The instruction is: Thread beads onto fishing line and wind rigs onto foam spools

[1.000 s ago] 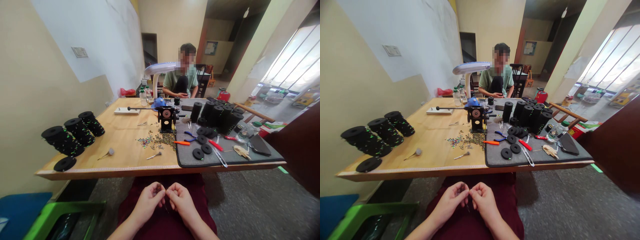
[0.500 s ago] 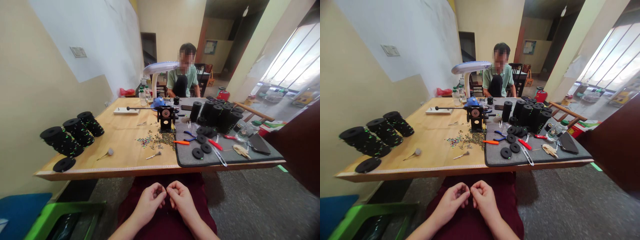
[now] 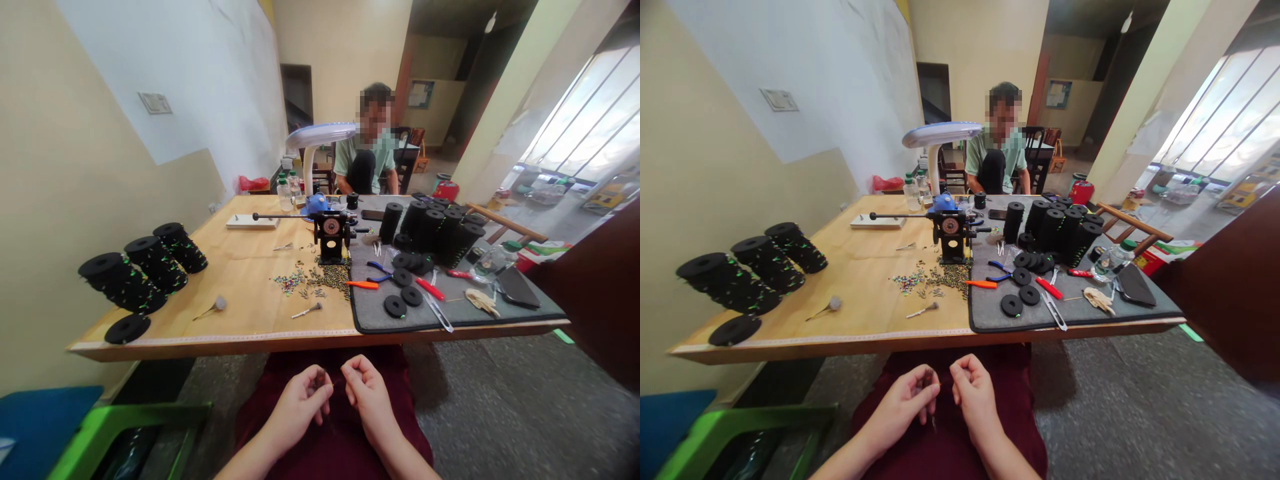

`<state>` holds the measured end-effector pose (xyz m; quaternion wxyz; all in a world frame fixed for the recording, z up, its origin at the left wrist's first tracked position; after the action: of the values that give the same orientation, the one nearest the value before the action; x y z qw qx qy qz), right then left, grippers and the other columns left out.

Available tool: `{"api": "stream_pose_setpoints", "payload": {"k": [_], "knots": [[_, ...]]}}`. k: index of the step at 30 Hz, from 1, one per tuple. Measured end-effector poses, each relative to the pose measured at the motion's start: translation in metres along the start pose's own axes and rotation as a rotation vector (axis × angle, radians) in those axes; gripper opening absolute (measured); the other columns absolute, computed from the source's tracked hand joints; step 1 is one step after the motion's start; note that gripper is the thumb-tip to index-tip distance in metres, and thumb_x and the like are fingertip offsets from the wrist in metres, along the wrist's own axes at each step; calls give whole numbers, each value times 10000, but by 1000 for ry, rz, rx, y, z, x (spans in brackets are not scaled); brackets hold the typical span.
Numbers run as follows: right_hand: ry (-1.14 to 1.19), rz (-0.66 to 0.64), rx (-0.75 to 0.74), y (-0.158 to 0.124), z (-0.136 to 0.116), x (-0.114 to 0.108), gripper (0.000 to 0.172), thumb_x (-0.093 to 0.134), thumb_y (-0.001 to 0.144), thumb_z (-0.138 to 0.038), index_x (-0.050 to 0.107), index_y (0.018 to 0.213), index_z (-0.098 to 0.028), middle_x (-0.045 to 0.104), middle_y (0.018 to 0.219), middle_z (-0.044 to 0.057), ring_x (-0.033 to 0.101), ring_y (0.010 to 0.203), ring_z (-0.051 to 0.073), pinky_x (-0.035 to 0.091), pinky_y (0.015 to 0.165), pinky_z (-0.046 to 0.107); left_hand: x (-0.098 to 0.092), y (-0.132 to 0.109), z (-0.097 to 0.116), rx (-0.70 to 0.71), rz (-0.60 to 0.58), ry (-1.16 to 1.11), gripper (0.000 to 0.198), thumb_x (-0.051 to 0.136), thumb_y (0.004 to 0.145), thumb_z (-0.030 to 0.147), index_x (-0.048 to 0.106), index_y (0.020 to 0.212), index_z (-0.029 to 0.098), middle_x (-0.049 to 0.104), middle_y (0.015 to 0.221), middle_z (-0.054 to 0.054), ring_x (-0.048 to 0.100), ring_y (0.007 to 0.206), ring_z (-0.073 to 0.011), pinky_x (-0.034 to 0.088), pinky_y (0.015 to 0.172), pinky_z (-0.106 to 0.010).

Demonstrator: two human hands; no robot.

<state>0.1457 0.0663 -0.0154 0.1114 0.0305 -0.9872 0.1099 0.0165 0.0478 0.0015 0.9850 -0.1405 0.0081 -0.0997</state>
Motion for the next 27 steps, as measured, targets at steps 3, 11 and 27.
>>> {"api": "stream_pose_setpoints", "payload": {"k": [3, 11, 27], "knots": [[-12, 9, -31, -1, -3, -1, 390, 638, 722, -539, 483, 700, -183, 351, 431, -113, 252, 391, 50, 176, 408, 188, 1, 1, 0, -6, -12, -59, 214, 613, 748, 355, 507, 742, 169, 537, 522, 44, 467, 431, -80, 376, 420, -186], [-16, -25, -45, -2, -3, 2, 385, 628, 730, -534, 453, 689, -193, 292, 458, -124, 230, 394, 44, 165, 388, 181, -1, 4, -4, -38, 29, -67, 28, 527, 686, 167, 507, 705, 169, 526, 495, 47, 453, 430, -87, 377, 432, -198], [-53, -180, 8, -1, 6, 9, 295, 609, 761, -449, 505, 733, -174, 358, 491, -100, 254, 447, 62, 193, 439, 196, -10, 2, 13, 76, 169, 80, 211, 660, 680, 351, 632, 663, 142, 489, 556, 41, 364, 529, -103, 310, 528, -227]]}}
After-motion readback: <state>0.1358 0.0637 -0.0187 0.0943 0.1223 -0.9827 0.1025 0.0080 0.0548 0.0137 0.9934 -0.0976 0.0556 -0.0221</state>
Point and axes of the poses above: each hand's wrist, its own y-axis towards the middle knuckle, its own x-axis out of the palm, z = x × y, the point moved 5 cm from there along y, towards the middle knuckle
